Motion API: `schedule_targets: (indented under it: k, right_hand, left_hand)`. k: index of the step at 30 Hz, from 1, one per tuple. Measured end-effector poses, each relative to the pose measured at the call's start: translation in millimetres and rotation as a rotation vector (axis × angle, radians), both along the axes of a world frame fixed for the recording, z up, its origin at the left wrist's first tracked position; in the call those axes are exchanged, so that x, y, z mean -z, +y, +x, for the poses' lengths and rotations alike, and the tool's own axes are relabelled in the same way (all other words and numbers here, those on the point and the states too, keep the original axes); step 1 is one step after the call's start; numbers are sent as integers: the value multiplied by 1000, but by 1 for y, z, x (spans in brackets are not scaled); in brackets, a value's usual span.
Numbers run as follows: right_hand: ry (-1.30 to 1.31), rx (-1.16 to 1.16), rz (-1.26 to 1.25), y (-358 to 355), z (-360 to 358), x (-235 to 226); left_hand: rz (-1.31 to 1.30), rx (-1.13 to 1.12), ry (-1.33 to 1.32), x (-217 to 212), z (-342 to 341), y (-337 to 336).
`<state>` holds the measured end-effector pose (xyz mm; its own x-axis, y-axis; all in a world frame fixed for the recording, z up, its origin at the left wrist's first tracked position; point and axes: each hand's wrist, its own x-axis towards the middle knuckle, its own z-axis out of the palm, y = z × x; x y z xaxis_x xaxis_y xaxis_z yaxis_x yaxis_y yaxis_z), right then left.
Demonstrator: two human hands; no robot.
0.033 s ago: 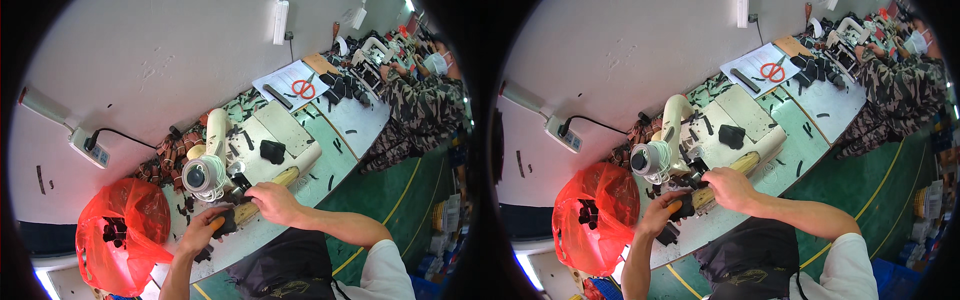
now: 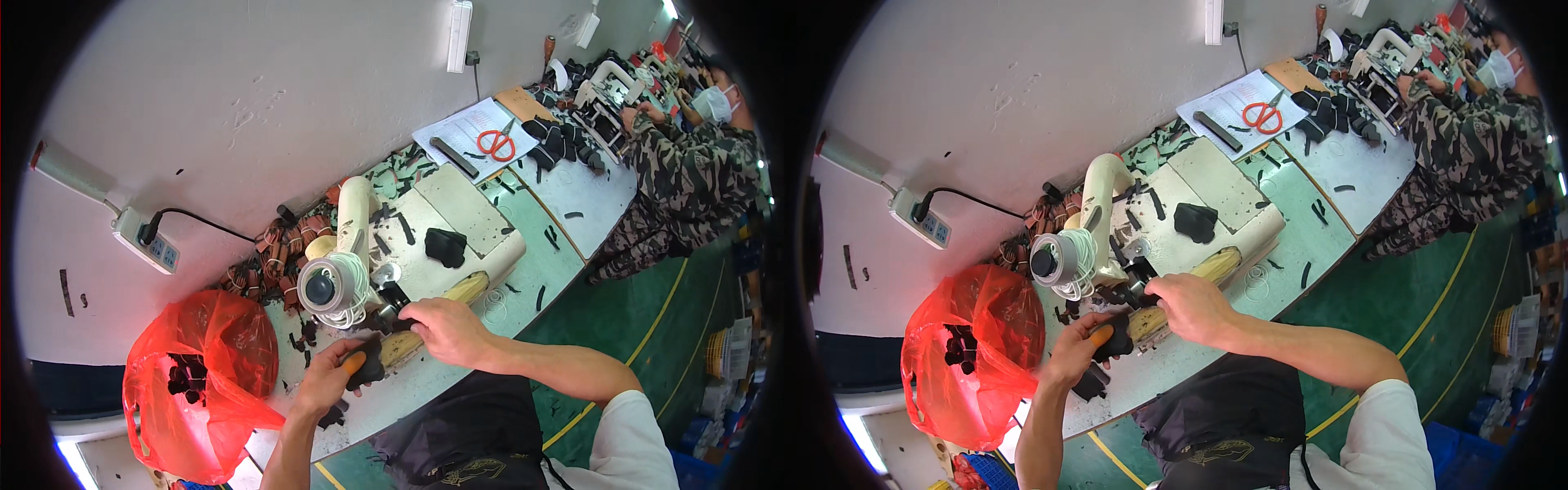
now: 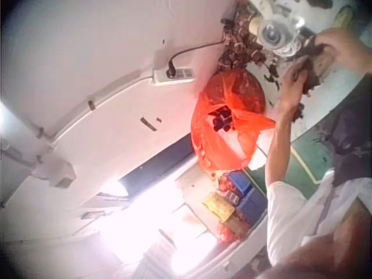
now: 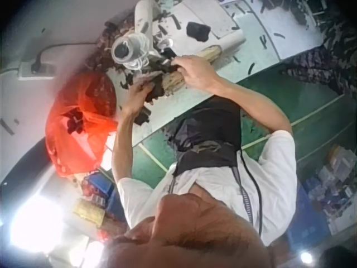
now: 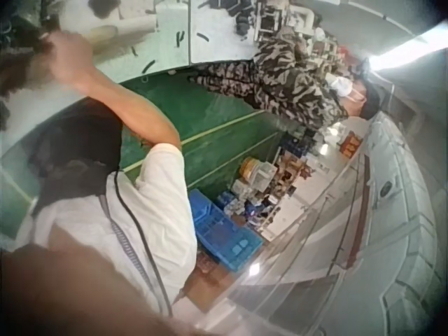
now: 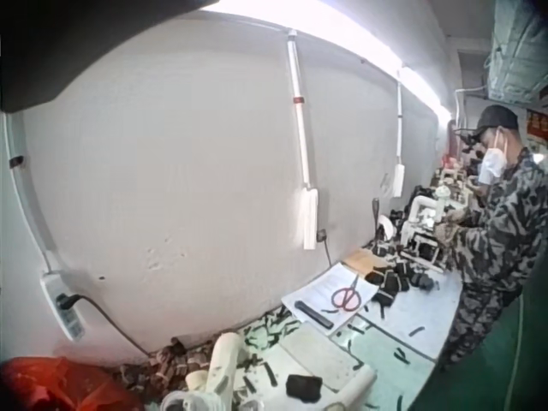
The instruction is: The person skives the edges of shoe leather components using an industrial skiving machine.
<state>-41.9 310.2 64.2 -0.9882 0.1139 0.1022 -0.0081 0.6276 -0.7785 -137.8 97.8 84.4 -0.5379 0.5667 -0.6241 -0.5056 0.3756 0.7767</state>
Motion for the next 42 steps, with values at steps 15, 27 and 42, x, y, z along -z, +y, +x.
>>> schedule_targets:
  k: [15, 27, 42]
  right_hand:
    - [-25, -41, 115, -8, -6, -7]
    - [-96, -95, 5, 5, -1, -8]
    - [-71, -69, 80, 2, 1, -6]
  left_hand:
    - [-309, 40, 184, 0, 5, 29]
    - [-361, -29, 209, 0, 3, 15]
    - [-189, -18, 106, 10, 3, -1]
